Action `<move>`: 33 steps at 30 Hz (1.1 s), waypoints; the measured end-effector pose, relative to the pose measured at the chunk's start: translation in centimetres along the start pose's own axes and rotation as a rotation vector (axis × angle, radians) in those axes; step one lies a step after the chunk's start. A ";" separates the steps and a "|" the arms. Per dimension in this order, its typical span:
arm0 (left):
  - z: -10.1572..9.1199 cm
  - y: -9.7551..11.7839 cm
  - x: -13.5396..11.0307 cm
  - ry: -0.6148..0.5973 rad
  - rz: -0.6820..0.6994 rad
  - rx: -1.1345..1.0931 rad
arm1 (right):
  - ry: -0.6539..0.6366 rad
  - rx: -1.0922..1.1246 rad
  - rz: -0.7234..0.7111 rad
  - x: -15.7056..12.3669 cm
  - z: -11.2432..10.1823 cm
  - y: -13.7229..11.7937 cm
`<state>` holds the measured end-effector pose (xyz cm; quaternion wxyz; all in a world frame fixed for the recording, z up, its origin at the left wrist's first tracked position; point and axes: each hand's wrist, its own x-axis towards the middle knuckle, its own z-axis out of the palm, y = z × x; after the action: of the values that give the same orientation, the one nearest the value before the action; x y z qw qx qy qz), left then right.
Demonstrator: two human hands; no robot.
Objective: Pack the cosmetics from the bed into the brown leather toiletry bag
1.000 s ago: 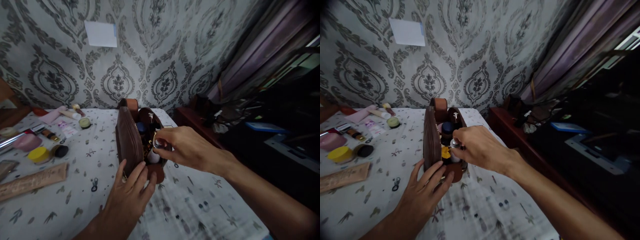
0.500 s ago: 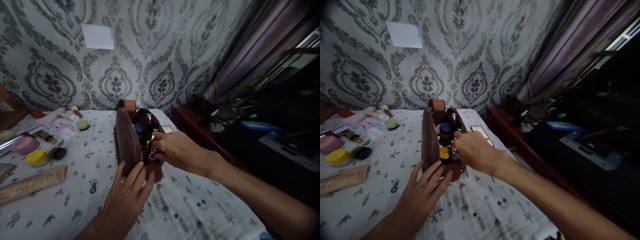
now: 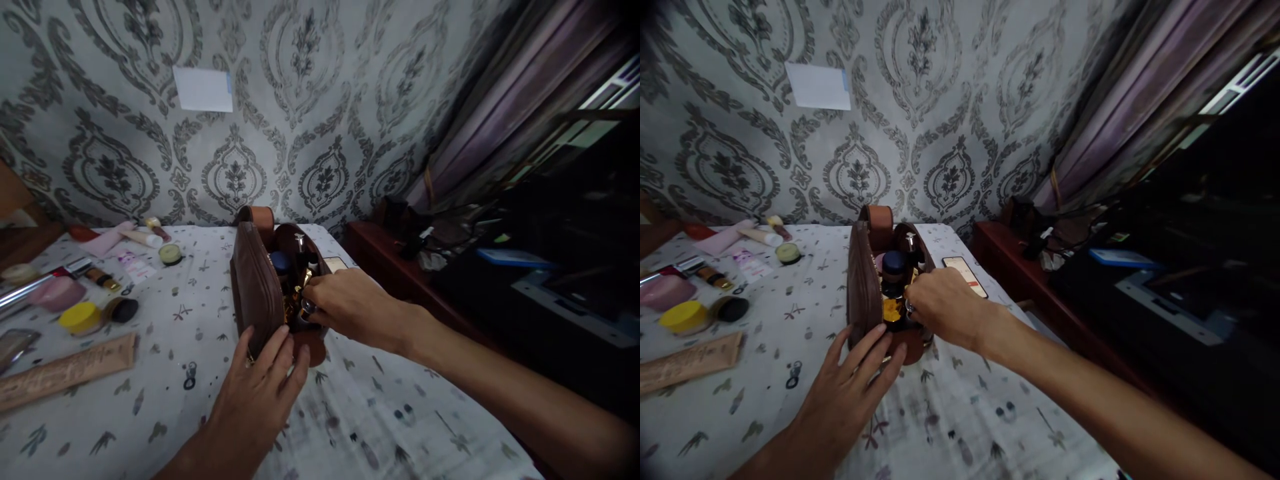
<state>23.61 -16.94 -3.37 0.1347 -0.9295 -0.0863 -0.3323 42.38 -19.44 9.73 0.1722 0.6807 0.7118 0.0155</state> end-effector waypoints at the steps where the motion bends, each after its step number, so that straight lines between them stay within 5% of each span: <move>1: 0.0 0.0 0.0 0.005 -0.010 -0.002 | -0.004 0.011 0.003 0.0 0.0 0.1; 33: -0.4 -0.1 0.0 -0.022 0.015 0.072 | 0.012 0.079 -0.062 -0.2 -0.8 0.1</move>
<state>23.35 -17.00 -3.04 0.1695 -0.9283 -0.0929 -0.3176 42.29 -19.47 10.59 0.1415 0.6644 0.7337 -0.0139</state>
